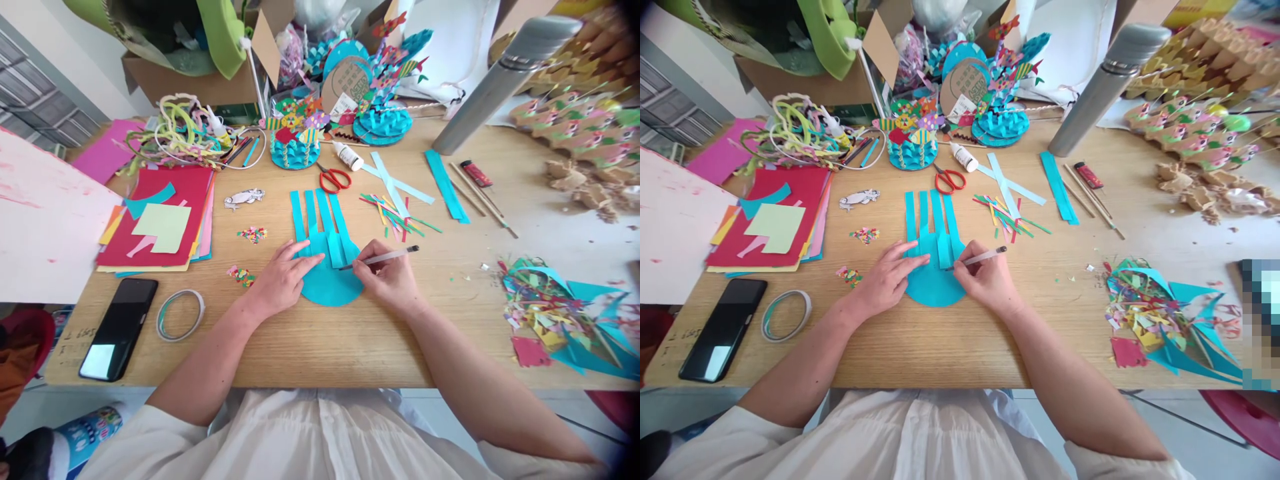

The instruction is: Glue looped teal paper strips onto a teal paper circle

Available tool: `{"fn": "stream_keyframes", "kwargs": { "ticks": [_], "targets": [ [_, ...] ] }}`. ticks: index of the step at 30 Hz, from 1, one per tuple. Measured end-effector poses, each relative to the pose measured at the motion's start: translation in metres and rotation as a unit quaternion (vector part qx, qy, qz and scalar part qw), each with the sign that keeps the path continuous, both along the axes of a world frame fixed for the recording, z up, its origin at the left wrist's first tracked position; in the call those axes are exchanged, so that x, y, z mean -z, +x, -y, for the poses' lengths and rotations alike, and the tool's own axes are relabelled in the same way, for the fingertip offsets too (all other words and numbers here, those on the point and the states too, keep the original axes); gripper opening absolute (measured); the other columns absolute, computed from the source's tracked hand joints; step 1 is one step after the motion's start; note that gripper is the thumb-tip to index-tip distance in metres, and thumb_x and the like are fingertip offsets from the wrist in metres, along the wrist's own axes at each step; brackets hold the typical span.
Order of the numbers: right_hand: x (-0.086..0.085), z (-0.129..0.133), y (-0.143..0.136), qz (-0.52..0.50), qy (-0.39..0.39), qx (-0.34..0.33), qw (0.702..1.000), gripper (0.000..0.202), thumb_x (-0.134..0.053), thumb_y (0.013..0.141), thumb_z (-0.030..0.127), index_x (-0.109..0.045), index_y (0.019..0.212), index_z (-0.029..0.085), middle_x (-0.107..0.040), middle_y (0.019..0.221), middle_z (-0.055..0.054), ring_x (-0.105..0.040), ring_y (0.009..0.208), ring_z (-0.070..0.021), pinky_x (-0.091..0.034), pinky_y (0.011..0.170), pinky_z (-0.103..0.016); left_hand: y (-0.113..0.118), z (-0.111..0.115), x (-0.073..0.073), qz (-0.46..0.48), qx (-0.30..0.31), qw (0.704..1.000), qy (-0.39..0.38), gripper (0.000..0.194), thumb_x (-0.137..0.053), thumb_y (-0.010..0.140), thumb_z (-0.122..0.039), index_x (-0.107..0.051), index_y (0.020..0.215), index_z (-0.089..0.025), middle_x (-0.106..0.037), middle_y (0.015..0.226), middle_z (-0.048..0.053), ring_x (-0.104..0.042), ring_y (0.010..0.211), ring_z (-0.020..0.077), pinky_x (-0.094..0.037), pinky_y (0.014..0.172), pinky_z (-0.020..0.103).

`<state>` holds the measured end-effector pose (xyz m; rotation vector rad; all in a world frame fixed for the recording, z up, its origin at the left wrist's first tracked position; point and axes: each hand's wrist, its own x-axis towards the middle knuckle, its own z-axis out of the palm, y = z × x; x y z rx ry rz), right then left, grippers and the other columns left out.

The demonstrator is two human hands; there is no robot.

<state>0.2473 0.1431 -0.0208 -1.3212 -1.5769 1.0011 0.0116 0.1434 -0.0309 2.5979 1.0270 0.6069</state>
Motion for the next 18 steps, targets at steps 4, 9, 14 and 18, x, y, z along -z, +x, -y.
{"fn": "stream_keyframes", "kwargs": {
  "ticks": [4,9,14,18],
  "targets": [
    [-0.003,-0.001,0.002,-0.012,0.021,0.020,1.000,0.013,-0.063,0.071,0.023,-0.052,0.064,0.021,-0.052,0.051,0.003,-0.044,0.045,-0.0098,-0.033,0.040,-0.023,0.000,-0.001,0.000,0.009,0.003,1.000,0.011,0.067,-0.040,0.084,0.006,-0.045,0.144,-0.024,-0.064,0.126,0.006,-0.039,0.140,0.0264,-0.037,0.114,0.058],
    [-0.003,-0.002,0.004,-0.018,0.025,0.032,0.999,0.013,-0.063,0.071,0.023,-0.053,0.064,0.021,-0.052,0.050,0.003,-0.045,0.045,-0.0103,-0.034,0.041,-0.024,0.000,-0.001,-0.002,0.034,0.005,0.999,0.007,0.065,-0.038,0.085,0.005,-0.046,0.143,-0.024,-0.065,0.125,0.006,-0.041,0.138,0.0258,-0.040,0.112,0.058],
    [-0.004,-0.003,0.005,-0.036,0.028,0.046,0.998,0.014,-0.063,0.070,0.025,-0.053,0.063,0.021,-0.055,0.051,0.002,-0.048,0.046,-0.0112,-0.034,0.042,-0.025,0.004,0.000,-0.006,0.075,-0.006,0.997,-0.009,0.059,-0.037,0.090,0.001,-0.045,0.143,-0.023,-0.066,0.124,0.007,-0.041,0.139,0.0241,-0.043,0.110,0.054],
    [-0.005,-0.005,0.006,-0.046,0.034,0.051,0.997,0.014,-0.063,0.070,0.024,-0.052,0.062,0.021,-0.055,0.051,0.002,-0.048,0.045,-0.0110,-0.035,0.042,-0.025,0.010,-0.002,-0.012,0.082,0.009,0.996,-0.030,0.060,-0.035,0.093,-0.001,-0.037,0.148,-0.024,-0.067,0.125,0.007,-0.039,0.141,0.0216,-0.041,0.112,0.050]
  ]
}}
